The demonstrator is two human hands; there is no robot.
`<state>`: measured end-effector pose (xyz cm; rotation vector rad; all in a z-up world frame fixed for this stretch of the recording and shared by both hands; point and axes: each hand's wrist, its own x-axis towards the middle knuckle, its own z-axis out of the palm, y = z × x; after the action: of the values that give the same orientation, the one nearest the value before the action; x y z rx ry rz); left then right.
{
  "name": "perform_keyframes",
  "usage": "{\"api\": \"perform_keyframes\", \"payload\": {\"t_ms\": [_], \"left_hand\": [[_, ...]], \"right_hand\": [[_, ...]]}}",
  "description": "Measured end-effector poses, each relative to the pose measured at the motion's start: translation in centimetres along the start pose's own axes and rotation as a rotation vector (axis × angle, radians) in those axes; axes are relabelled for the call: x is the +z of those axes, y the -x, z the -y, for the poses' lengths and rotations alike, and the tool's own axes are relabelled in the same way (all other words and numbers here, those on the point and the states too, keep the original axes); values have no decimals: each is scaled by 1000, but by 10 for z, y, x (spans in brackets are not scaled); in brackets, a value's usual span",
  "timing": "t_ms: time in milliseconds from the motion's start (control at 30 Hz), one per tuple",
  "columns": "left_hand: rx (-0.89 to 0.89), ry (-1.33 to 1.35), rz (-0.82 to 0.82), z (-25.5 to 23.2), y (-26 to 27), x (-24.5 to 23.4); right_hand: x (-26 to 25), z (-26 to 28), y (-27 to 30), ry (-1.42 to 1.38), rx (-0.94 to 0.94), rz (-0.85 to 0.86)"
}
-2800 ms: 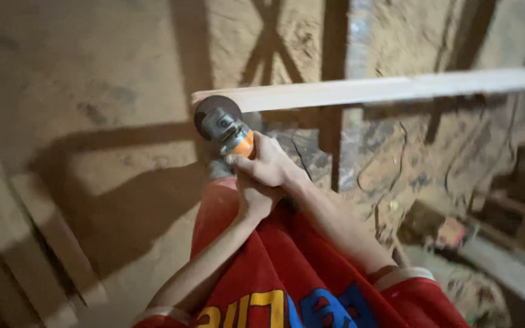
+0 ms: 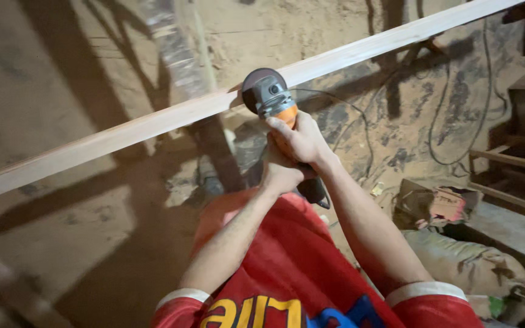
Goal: The person sands a long wooden plank using a handheld power tool with a sanding disc. They move the tool along the wood's surface while holding the plank steady, creating sawdust.
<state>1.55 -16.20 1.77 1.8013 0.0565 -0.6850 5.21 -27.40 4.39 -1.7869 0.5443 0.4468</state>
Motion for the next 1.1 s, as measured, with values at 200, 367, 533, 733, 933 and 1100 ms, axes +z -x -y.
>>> {"api": "perform_keyframes", "payload": {"t_ms": [200,367,533,733,933,1100], "left_hand": [[-262,30,199,-40,-33,78],[-117,12,197,-56,-67,154],[-78,169,148,-70,-81,220],[-78,164,213,-84,-95,272],[-66,93,336,-97,-119,304],[-22,-119,488,-99,-151,301]], "right_hand": [[-93,-41,-15,-16,-36,-70],[-169,-66,-29,-70,-23,-93],[-232,-91,-36,-138,19,-84],[-286,-121,-41,-143,-1,-97],[-330,-143,-48,-280,114,-196],[-328,-147,-57,-502,-30,-275]]}}
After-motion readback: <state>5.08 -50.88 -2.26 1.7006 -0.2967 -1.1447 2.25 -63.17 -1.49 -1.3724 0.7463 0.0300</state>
